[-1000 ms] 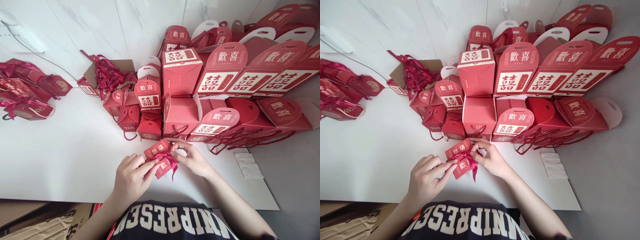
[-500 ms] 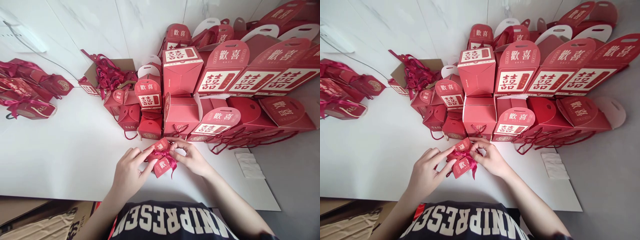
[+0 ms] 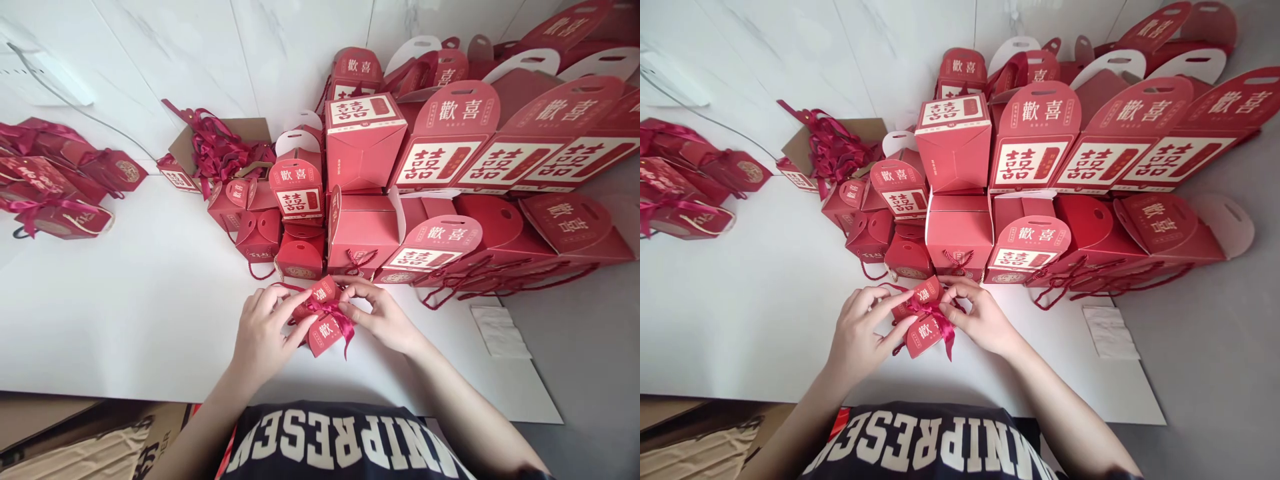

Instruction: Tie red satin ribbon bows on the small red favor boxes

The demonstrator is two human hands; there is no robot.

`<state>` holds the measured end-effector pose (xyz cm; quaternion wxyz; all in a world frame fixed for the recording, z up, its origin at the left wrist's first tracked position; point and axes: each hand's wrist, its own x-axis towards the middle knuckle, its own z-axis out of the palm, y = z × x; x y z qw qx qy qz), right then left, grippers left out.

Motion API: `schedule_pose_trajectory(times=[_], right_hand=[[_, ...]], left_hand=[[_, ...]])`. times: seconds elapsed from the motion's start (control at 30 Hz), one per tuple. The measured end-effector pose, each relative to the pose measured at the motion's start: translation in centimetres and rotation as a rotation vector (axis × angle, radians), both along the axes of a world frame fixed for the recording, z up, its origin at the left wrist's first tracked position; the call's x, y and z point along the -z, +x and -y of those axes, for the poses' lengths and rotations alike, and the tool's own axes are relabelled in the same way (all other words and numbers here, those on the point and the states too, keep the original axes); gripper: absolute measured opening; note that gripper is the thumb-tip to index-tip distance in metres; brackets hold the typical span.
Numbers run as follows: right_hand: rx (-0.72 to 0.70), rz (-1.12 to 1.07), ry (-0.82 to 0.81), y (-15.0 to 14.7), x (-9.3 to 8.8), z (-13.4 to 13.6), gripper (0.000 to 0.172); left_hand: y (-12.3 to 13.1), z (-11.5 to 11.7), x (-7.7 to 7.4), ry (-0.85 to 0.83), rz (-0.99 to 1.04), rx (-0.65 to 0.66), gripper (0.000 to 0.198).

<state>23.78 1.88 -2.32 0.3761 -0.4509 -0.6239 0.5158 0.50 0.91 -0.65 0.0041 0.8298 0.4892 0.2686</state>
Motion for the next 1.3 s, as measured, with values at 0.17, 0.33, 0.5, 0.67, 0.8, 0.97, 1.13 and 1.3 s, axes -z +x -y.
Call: schedule_pose_trajectory(times=[0.17,0.33,0.5,0.67,0.8,0.97,1.13,1.3], right_hand=[[0.001,0.010,0.004,0.0,0.0,0.0,0.013],[-0.001,-0.005,0.001,0.0,-0.1,-0.1,0.014],[0.013,0.008,-0.012,0.1,-0.2,0.1,0.015],[0.057,0.020,-0.016,0.6,-0.2,0.1,0.014],[0.086,0.046,-0.023,1.2,0.1,0.2,0.016],[0.119,0.100,-0.019,1.6,0.4,0.4,0.018],[0.043,0.105,-0.009,1.7,-0.2,0.3,0.016],[0.005,0.065,0.019,1.4,-1.2,0.2,0.020]], left_hand=[[0.4,-0.3,0.3,-0.110,0.193,-0.052,0.013],[0.3,-0.6,1.0,-0.170,0.312,0.019,0.008],[0.3,-0.8,0.3,-0.283,0.309,0.063,0.009],[-0.5,-0.8,-1.0,-0.176,0.158,0.102,0.012],[-1.2,-0.7,-1.2,-0.112,0.039,0.143,0.011],[-1.0,-1.0,-1.0,-0.089,-0.001,0.102,0.011],[-0.8,-2.0,-2.0,-0.262,0.188,0.125,0.010],[-1.2,-2.8,-2.6,-0.352,0.203,0.358,0.021]])
